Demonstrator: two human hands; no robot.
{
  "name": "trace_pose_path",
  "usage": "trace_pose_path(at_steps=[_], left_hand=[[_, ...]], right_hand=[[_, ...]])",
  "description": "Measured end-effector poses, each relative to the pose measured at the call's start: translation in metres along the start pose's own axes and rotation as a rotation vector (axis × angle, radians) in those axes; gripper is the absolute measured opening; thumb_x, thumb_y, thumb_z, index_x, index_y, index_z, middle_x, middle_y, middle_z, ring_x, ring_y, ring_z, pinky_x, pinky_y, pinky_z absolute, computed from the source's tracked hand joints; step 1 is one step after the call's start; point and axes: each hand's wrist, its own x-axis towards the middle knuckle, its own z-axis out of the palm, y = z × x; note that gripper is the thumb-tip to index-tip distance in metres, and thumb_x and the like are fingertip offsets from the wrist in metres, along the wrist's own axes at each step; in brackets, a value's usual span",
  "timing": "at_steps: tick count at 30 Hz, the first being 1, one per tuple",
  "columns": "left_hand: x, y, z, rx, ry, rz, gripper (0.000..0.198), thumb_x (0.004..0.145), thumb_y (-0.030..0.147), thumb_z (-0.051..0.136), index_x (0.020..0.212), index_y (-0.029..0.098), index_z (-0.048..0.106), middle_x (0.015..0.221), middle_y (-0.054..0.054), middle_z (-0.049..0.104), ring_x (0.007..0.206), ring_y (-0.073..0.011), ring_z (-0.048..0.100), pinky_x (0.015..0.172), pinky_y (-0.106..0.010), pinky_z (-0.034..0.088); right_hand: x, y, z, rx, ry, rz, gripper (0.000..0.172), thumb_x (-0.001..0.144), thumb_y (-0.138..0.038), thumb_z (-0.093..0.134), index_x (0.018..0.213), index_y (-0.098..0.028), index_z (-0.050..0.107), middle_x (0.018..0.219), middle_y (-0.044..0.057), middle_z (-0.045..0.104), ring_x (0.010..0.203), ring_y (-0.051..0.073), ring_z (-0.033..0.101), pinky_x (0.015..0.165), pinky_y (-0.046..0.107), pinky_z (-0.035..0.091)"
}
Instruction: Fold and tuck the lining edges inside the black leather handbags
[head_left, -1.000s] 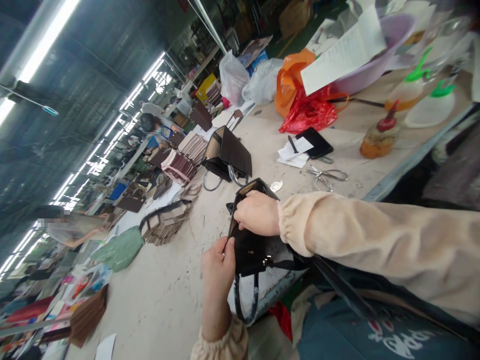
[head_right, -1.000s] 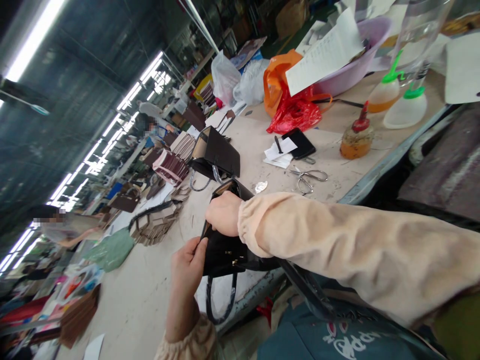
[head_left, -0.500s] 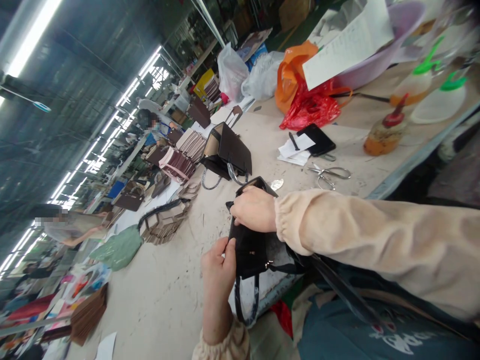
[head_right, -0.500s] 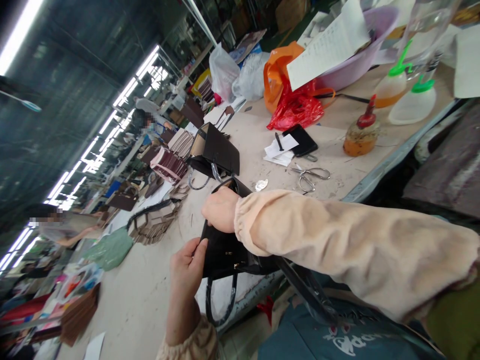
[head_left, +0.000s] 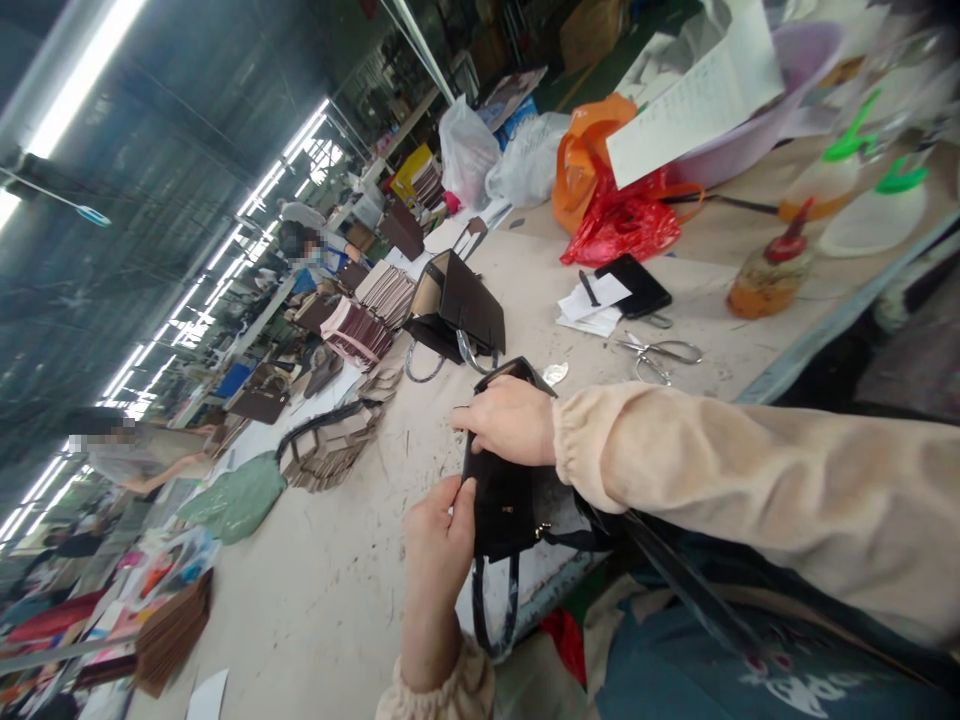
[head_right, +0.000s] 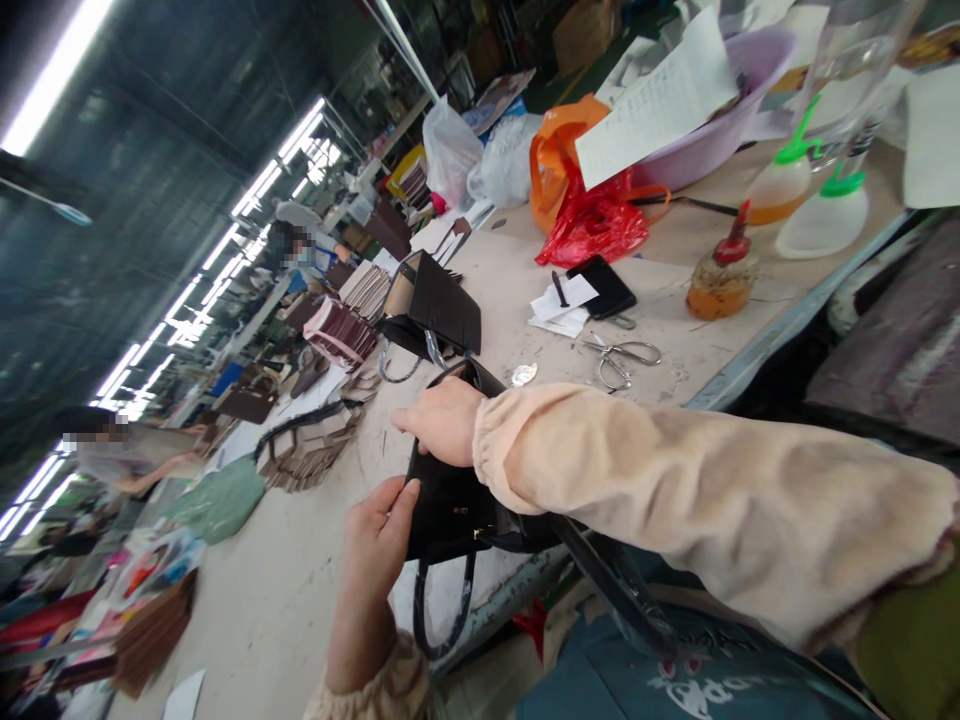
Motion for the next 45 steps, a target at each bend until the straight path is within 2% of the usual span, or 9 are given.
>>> trace_pose_path(at_steps=[4, 7, 10, 12, 16, 22, 31, 37, 45], left_hand=[[0.005, 0.004, -0.004, 0.098, -0.057, 0.045, 0.038, 0.09, 0.043, 0.04, 0.072, 0.016, 0.06, 0.057, -0.001, 0.055, 0.054, -0.014, 0.05, 0.053, -0.024, 0.028], [0.015, 0.011, -0.006, 0.159, -0.034, 0.069, 0.03, 0.088, 0.041, 0.046, 0.086, 0.018, 0.065, 0.068, -0.004, 0.064, 0.061, -0.0162, 0.056, 0.056, -0.025, 0.03], [0.027, 0.016, -0.005, 0.291, -0.012, 0.077, 0.028, 0.088, 0.033, 0.045, 0.074, 0.018, 0.064, 0.063, -0.004, 0.063, 0.057, -0.0158, 0.055, 0.054, -0.025, 0.027], [0.032, 0.016, -0.004, 0.337, -0.017, 0.091, 0.031, 0.089, 0.031, 0.043, 0.066, 0.017, 0.06, 0.057, -0.004, 0.059, 0.054, -0.0153, 0.052, 0.053, -0.026, 0.024], [0.034, 0.008, -0.003, 0.253, -0.009, 0.069, 0.035, 0.09, 0.034, 0.041, 0.064, 0.017, 0.057, 0.052, -0.002, 0.053, 0.051, -0.0144, 0.048, 0.053, -0.025, 0.024], [0.033, 0.003, -0.002, 0.141, -0.002, 0.048, 0.036, 0.088, 0.036, 0.042, 0.061, 0.017, 0.055, 0.05, 0.001, 0.047, 0.049, -0.0124, 0.043, 0.051, -0.024, 0.023], [0.036, 0.0, -0.004, 0.042, -0.038, -0.001, 0.038, 0.087, 0.039, 0.043, 0.06, 0.016, 0.056, 0.049, 0.002, 0.045, 0.05, -0.0116, 0.042, 0.051, -0.023, 0.025], [0.039, -0.006, -0.005, 0.055, -0.053, 0.01, 0.039, 0.089, 0.04, 0.041, 0.063, 0.016, 0.056, 0.05, 0.002, 0.045, 0.05, -0.0117, 0.043, 0.051, -0.022, 0.027], [0.038, -0.008, -0.004, 0.032, -0.082, 0.036, 0.039, 0.089, 0.041, 0.041, 0.066, 0.015, 0.059, 0.051, 0.002, 0.044, 0.051, -0.0124, 0.045, 0.052, -0.024, 0.028]], right_hand=[[0.0, 0.0, -0.002, -0.006, -0.018, -0.02, 0.012, 0.082, -0.028, 0.06, 0.086, -0.018, 0.065, 0.084, 0.007, 0.069, 0.081, 0.021, 0.062, 0.072, 0.032, 0.038], [0.001, -0.001, -0.002, -0.009, -0.01, -0.018, 0.013, 0.081, -0.029, 0.06, 0.084, -0.017, 0.065, 0.083, 0.007, 0.069, 0.081, 0.021, 0.062, 0.072, 0.032, 0.038], [0.0, -0.001, -0.003, -0.012, -0.013, -0.004, 0.013, 0.082, -0.03, 0.059, 0.085, -0.017, 0.064, 0.085, 0.007, 0.069, 0.082, 0.021, 0.063, 0.072, 0.032, 0.039], [-0.001, 0.001, -0.004, 0.001, -0.003, 0.001, 0.017, 0.081, -0.029, 0.061, 0.093, -0.018, 0.062, 0.086, 0.006, 0.069, 0.082, 0.021, 0.063, 0.071, 0.031, 0.04], [-0.004, 0.006, -0.013, 0.016, -0.023, 0.073, 0.03, 0.08, -0.025, 0.06, 0.109, -0.019, 0.056, 0.088, 0.006, 0.069, 0.081, 0.022, 0.064, 0.068, 0.029, 0.042], [-0.002, 0.008, -0.02, 0.005, -0.075, 0.167, 0.027, 0.082, -0.028, 0.061, 0.108, -0.022, 0.061, 0.096, 0.007, 0.069, 0.087, 0.022, 0.064, 0.069, 0.028, 0.043], [0.001, 0.014, -0.012, 0.028, 0.003, 0.171, 0.025, 0.082, -0.033, 0.061, 0.106, -0.025, 0.065, 0.094, 0.005, 0.07, 0.088, 0.021, 0.064, 0.068, 0.028, 0.042], [-0.001, 0.014, -0.012, 0.007, 0.026, 0.144, 0.025, 0.081, -0.033, 0.062, 0.104, -0.024, 0.065, 0.09, 0.005, 0.07, 0.084, 0.021, 0.064, 0.064, 0.027, 0.041], [0.0, 0.014, -0.011, -0.005, 0.022, 0.143, 0.024, 0.083, -0.033, 0.06, 0.104, -0.023, 0.067, 0.091, 0.007, 0.07, 0.083, 0.022, 0.064, 0.066, 0.028, 0.04]])
